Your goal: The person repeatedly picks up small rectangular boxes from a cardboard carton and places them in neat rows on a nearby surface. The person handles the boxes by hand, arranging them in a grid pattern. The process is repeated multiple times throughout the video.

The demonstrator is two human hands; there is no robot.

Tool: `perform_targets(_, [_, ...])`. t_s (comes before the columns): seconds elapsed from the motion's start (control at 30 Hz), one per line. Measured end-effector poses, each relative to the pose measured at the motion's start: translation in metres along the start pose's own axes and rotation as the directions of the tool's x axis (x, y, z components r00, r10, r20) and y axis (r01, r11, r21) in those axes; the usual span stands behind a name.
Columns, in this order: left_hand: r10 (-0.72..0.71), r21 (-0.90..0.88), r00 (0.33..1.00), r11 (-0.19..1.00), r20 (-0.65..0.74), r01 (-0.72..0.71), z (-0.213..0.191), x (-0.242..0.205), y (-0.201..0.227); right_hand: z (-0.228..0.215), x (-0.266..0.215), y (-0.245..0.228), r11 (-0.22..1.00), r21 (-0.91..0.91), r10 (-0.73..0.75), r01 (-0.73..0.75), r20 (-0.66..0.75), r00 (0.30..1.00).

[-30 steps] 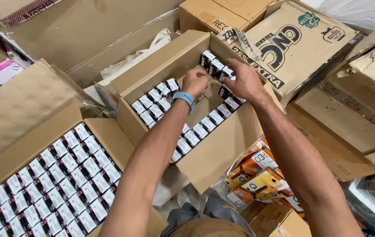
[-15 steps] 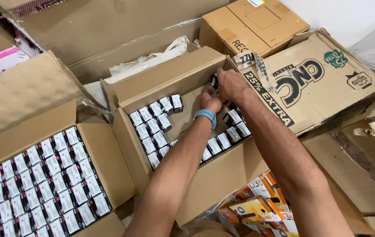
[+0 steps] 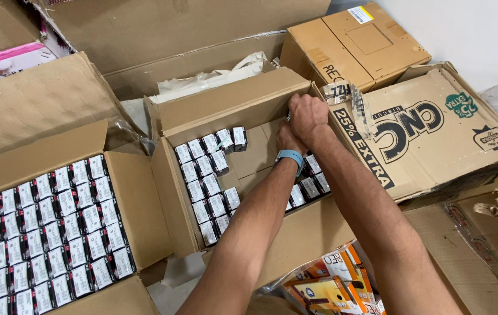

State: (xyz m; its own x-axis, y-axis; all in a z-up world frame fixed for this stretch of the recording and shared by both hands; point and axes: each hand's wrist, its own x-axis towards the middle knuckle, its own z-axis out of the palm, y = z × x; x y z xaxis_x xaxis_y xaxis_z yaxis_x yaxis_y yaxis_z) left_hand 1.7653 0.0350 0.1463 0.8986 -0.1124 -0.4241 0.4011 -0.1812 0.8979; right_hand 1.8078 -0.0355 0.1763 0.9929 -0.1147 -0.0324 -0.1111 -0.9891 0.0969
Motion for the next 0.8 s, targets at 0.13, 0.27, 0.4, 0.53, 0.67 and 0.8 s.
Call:
perform_targets(0.13, [0.02,0.003,1.0,1.0,-0.004,-0.02,-0.004,-0.009,0.002,0.018,0.006,0.013,0.999,0.051,-0.01,0.01,-0.011,1.0])
perform_targets(0.27, [0.06,0.018,0.998,0.998,-0.023,-0.06,-0.017,-0.022,0.005,-0.006,-0.014,0.01,0.971,0.236,-0.035,0.039,-0.023,0.999])
perform_targets(0.4, [0.107,0.036,0.994,0.994,-0.028,-0.106,-0.034,-0.039,0.009,-0.03,-0.046,0.007,0.891,0.453,0.054,-0.025,-0.051,0.997])
perform_targets(0.53, [0.122,0.029,0.99,0.992,-0.065,-0.12,-0.046,-0.03,0.006,-0.05,-0.068,0.014,0.791,0.61,0.152,-0.036,-0.14,0.978])
perform_targets(0.67, [0.192,0.003,0.978,0.981,-0.079,-0.192,-0.072,-0.054,0.019,-0.057,-0.103,0.006,0.224,0.969,0.36,-0.1,0.013,0.933])
perform_targets(0.8, [0.287,-0.118,0.957,0.95,-0.036,-0.289,-0.093,-0.075,0.014,-0.042,-0.135,0.008,-0.432,0.9,0.377,-0.05,0.231,0.897])
